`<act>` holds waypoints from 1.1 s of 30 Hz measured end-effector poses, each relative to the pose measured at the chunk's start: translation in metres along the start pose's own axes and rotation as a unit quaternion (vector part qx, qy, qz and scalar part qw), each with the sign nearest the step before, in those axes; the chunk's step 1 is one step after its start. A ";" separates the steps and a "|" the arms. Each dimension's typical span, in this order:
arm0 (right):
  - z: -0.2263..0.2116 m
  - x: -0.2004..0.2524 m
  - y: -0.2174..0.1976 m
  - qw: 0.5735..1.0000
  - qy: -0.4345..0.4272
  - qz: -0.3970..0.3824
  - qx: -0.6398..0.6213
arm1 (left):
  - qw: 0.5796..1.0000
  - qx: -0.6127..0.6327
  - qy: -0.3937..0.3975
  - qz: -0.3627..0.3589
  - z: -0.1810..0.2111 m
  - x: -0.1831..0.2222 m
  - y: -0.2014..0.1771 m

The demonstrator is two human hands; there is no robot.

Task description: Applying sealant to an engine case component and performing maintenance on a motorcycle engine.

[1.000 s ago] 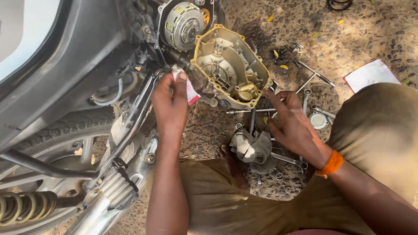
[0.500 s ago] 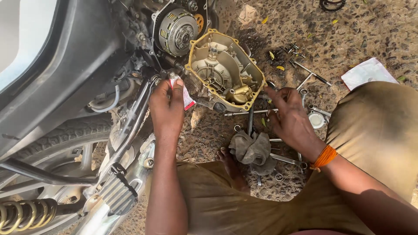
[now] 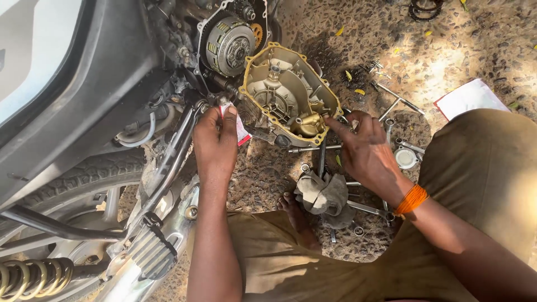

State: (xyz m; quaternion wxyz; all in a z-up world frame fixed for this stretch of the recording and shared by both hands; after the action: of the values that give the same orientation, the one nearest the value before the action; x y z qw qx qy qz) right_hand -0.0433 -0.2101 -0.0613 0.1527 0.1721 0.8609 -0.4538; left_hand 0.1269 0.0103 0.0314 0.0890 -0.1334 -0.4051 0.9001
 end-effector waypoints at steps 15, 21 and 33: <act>0.012 0.003 0.012 0.992 0.056 -0.043 -0.101 | 0.999 -0.046 0.001 -0.007 -0.003 0.000 0.000; 0.013 -0.003 0.005 0.984 0.104 -0.020 -0.143 | 0.999 -0.031 -0.011 -0.011 0.001 0.000 0.000; 0.013 0.011 0.016 0.996 0.056 -0.064 -0.024 | 1.000 -0.027 0.007 -0.005 0.001 0.001 0.001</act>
State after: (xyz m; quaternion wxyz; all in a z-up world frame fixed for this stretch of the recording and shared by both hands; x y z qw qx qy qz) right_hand -0.0450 -0.2111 -0.0849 0.0791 0.1385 0.8880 -0.4314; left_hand 0.1255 0.0098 0.0311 0.0926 -0.1405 -0.4295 0.8873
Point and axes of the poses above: each hand's wrist, its own x-axis away from the middle knuckle, its own y-axis out of the palm, z = x × y, the point moved 7 cm from there along -x, towards the middle knuckle, and after that the axes turned 9 degrees about -x, right-handed, at the moved point
